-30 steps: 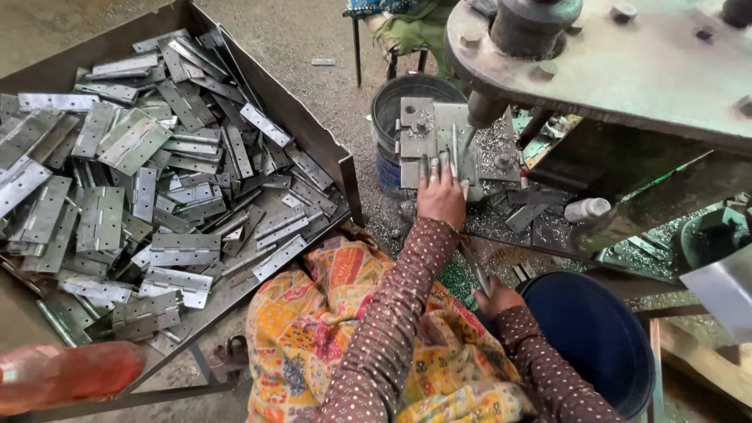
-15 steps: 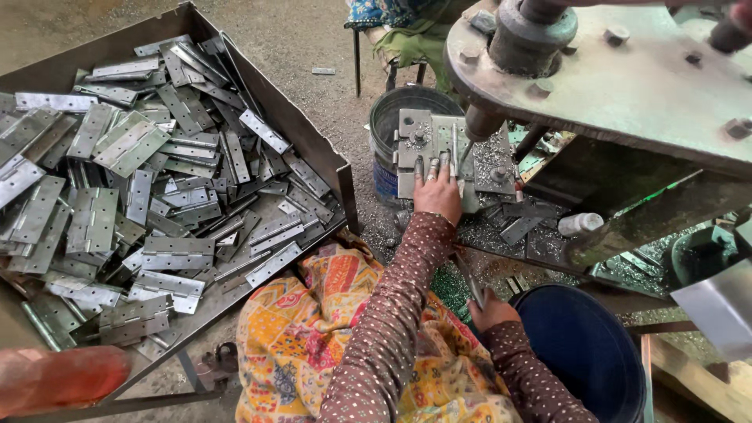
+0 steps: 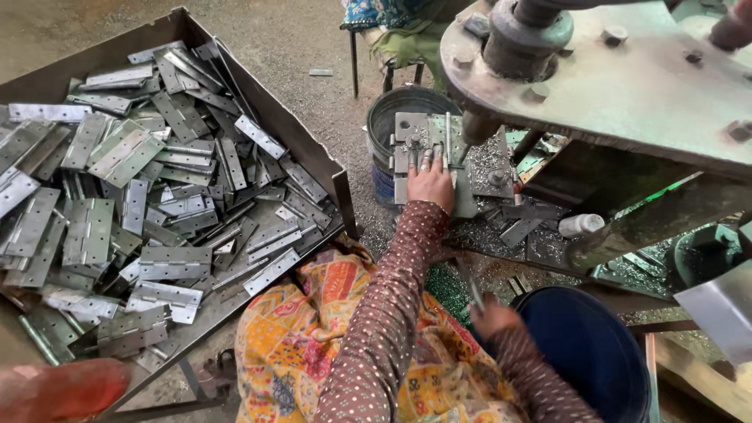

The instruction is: The person sits on the floor and repeatedly picks metal plates from a nearby bin, places them into a jig on a punching machine, and operates the machine to punch holes. After each cycle, the person removes the processed plate and returns it to the bin.

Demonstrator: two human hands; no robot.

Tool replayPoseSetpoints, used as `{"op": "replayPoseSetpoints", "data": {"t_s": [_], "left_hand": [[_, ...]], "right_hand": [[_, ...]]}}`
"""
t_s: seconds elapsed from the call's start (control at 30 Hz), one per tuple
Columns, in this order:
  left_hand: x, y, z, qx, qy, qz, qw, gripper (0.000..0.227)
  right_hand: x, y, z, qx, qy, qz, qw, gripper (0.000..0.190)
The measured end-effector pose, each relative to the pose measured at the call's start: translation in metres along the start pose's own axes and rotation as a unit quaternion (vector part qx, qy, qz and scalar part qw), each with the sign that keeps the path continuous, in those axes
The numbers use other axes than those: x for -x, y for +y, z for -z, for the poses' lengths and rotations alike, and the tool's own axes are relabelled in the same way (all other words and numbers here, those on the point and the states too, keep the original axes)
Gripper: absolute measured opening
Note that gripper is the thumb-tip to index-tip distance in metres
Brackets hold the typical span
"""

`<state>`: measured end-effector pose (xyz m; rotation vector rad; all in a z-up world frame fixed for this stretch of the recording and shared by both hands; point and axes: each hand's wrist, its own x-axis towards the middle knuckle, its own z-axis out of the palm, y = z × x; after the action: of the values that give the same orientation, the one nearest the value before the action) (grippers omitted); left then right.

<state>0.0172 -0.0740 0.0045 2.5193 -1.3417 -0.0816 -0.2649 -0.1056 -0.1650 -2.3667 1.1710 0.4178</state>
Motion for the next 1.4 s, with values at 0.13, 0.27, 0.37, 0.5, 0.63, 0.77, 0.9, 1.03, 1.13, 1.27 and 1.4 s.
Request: {"op": "replayPoseSetpoints", "data": {"t_s": [0.13, 0.27, 0.37, 0.5, 0.63, 0.77, 0.9, 1.03, 1.13, 1.27, 1.4], "left_hand": [[0.003, -0.001, 0.0, -0.02, -0.023, -0.006, 1.0, 0.023], [0.006, 0.0, 0.009, -0.019, 0.015, -0.008, 1.0, 0.026], [0.02, 0.002, 0.016, -0.069, -0.014, -0.032, 0.997, 0.026], [0.072, 0.022, 0.011, -0.078, -0.092, -0.045, 0.992, 0.034], [0.135, 0.033, -0.001, -0.081, 0.193, -0.079, 0.975, 0.035], [0.151, 0.024, 0.009, -0.047, 0.346, -0.18, 0.92, 0.025], [0.138, 0.033, 0.035, 0.113, 0.28, -0.167, 0.939, 0.017], [0.094, 0.024, 0.048, 0.262, 0.213, -0.092, 0.937, 0.025], [0.069, 0.003, 0.041, 0.182, 0.248, -0.045, 0.95, 0.017], [0.046, -0.005, 0.032, 0.06, 0.365, -0.029, 0.929, 0.015], [0.045, 0.007, 0.018, -0.027, 0.322, -0.042, 0.945, 0.022]], "right_hand": [[-0.003, 0.008, -0.033, 0.05, 0.101, 0.072, 0.991, 0.054], [0.0, -0.002, 0.009, 0.024, 0.023, 0.047, 0.998, 0.056], [0.019, -0.025, 0.062, 0.0, 0.049, -0.002, 0.999, 0.057], [0.047, -0.055, 0.104, -0.054, 0.273, 0.093, 0.956, 0.058], [0.063, -0.067, 0.113, -0.098, 0.309, 0.07, 0.943, 0.059], [0.071, -0.067, 0.109, -0.192, 0.344, 0.085, 0.915, 0.058], [0.067, -0.064, 0.107, -0.208, 0.419, 0.129, 0.875, 0.057], [0.061, -0.059, 0.102, -0.18, 0.412, 0.106, 0.887, 0.059], [0.062, -0.055, 0.099, -0.093, 0.426, 0.09, 0.895, 0.058], [0.058, -0.059, 0.105, -0.221, 0.353, 0.062, 0.907, 0.062], [0.067, -0.063, 0.101, -0.235, 0.336, 0.073, 0.909, 0.058]]}}
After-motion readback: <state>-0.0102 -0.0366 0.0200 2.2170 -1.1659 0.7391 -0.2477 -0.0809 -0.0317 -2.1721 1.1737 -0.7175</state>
